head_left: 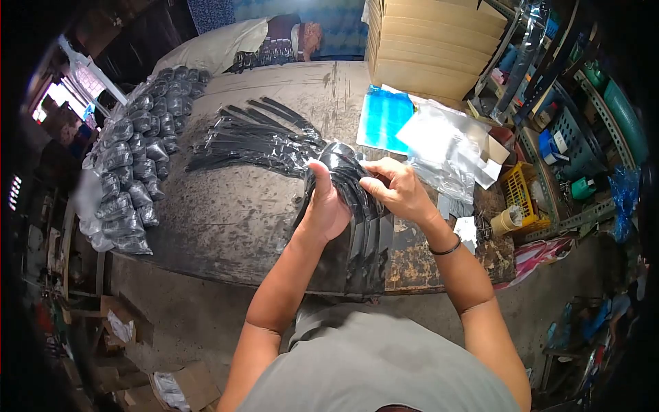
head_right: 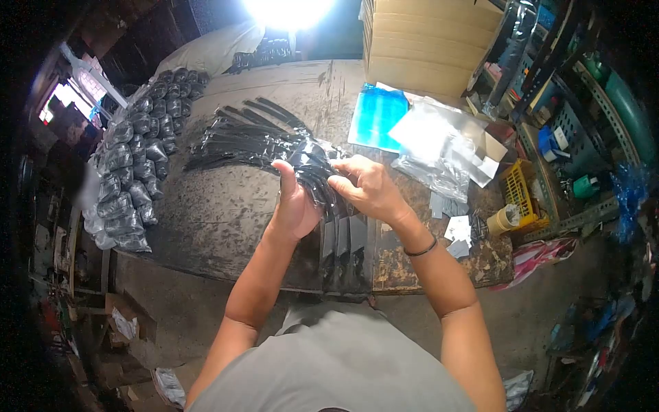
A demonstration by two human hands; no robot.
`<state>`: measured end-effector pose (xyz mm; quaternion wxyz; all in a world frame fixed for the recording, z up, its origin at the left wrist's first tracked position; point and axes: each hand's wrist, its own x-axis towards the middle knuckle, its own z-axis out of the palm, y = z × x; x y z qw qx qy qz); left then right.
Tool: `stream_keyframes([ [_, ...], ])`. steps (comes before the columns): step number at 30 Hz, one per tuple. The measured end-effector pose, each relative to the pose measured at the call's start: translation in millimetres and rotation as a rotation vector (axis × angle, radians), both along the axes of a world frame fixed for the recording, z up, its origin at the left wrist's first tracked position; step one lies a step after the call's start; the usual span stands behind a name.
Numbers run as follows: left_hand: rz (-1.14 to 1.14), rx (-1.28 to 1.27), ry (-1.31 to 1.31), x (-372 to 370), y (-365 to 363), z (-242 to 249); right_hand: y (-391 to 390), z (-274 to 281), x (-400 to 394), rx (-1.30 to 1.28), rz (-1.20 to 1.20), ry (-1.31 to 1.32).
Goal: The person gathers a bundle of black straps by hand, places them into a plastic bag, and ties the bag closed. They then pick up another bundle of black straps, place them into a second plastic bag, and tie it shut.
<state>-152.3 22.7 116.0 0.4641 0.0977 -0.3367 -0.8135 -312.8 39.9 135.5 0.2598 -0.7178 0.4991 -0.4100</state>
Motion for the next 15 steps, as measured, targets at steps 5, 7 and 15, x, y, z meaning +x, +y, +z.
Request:
stream_keyframes([
  [5,-0.094,-0.129,0.054,15.6,-7.5,3.3,-0.4,-1.0,12.2,-0.165,-0.006,0.112],
  [7,-0.097,-0.139,0.097,21.8,-13.1,-0.5,-3.6,-1.7,23.7,-0.166,-0.012,0.13],
  [15,0.067,-0.082,0.146,35.0,-29.2,-10.1,-20.9,12.1,47.3,-0.221,-0.028,0.25],
])
